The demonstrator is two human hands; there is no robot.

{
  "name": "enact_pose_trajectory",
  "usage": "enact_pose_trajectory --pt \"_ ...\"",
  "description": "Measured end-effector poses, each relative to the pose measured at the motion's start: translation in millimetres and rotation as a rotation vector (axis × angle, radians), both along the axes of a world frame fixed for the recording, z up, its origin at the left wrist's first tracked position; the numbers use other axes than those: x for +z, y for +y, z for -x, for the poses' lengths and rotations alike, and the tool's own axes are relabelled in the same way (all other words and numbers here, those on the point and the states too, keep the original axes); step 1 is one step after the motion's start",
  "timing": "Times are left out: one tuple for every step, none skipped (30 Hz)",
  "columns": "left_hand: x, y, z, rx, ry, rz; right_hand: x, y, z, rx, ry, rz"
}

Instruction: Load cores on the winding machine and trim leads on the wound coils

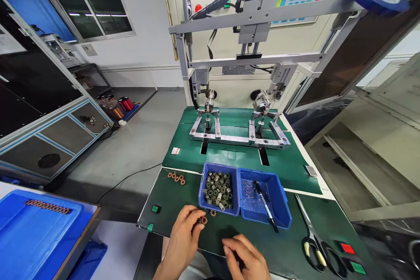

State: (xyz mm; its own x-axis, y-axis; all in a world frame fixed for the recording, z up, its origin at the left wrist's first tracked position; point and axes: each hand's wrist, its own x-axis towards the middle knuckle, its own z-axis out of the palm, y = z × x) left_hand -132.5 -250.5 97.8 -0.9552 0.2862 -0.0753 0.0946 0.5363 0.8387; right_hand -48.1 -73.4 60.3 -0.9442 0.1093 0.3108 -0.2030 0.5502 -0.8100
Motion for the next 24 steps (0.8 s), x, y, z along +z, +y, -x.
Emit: enact_pose_trajectory --pt "-1.8 1.0 -0.7 0.023 -0.004 -0.018 1.0 0.6 2.3 -0.003 -0.03 -0.009" --pt "-3.7 1.7 -1.3 0.053 -0.008 -0.038 2.1 0.9 5.3 -0.004 -0.068 -0.025" --pt "-5.4 2.1 -1.5 0.08 -0.012 -0.058 3.5 0.7 8.9 -0.003 -0.113 -0.048" --pt "-6.7 2.3 -1.3 0.099 -0.015 -0.074 5.0 -0.2 12.9 0.003 -0.167 -0.074" --pt "-7.5 2.6 -0.6 0.108 -0.015 -0.087 6.6 -1.8 17.1 0.016 -0.228 -0.099" --pt "-7.7 2.9 0.7 0.107 -0.016 -0.093 8.2 -4.2 21.3 0.032 -0.287 -0.121" --pt "-7.3 3.5 2.4 0.104 -0.018 -0.09 9.7 -7.1 25.4 0.044 -0.338 -0.142" --pt "-6.3 4.4 4.3 0.104 -0.023 -0.081 10.9 -10.5 29.1 0.052 -0.376 -0.16" --pt "-4.9 5.5 6.3 0.109 -0.028 -0.071 11.6 -13.9 32.4 0.06 -0.396 -0.177" --pt "-3.4 6.8 8.0 0.118 -0.031 -0.062 11.8 -17.1 35.3 0.064 -0.399 -0.193" --pt "-1.8 8.0 9.2 0.127 -0.031 -0.057 11.4 -19.8 37.7 0.065 -0.392 -0.206" --pt "-0.3 9.0 10.1 0.133 -0.03 -0.056 10.4 -21.7 39.7 0.071 -0.386 -0.214" --pt "0.8 9.5 10.5 0.131 -0.029 -0.058 8.7 -22.7 41.2 0.079 -0.383 -0.217" --pt "1.5 9.2 10.8 0.124 -0.031 -0.065 6.5 -22.8 42.2 0.089 -0.384 -0.217" --pt "1.9 7.8 11.4 0.112 -0.037 -0.078 3.7 -22.1 42.6 0.099 -0.388 -0.215" --pt "2.1 5.1 12.5 0.098 -0.035 -0.09 0.3 -20.9 42.4 0.108 -0.392 -0.209" --pt "2.2 1.0 14.6 0.089 -0.02 -0.097 -3.8 -19.2 41.7 0.114 -0.392 -0.198" --pt "2.5 -4.6 18.1 0.09 0.008 -0.098 -8.6 -17.6 40.4 0.11 -0.379 -0.183" --pt "3.0 -11.3 23.0 0.108 0.048 -0.089 -14.1 -16.2 38.7 0.096 -0.354 -0.159" --pt "3.9 -18.9 29.4 0.14 0.095 -0.069 -20.1 -15.3 36.6 0.071 -0.322 -0.126" --pt "5.1 -26.8 36.9 0.184 0.141 -0.038 -26.5 -15.0 34.4 0.035 -0.286 -0.086" --pt "6.3 -34.3 45.3 0.234 0.178 -0.001 -32.9 -15.3 32.2 -0.006 -0.253 -0.043" --pt "7.4 -40.8 54.1 0.28 0.206 0.037 -39.2 -16.1 30.0 -0.046 -0.225 -0.002" --pt "8.0 -45.9 62.7 0.316 0.231 0.077 -45.0 -17.3 27.9 -0.081 -0.204 0.033"
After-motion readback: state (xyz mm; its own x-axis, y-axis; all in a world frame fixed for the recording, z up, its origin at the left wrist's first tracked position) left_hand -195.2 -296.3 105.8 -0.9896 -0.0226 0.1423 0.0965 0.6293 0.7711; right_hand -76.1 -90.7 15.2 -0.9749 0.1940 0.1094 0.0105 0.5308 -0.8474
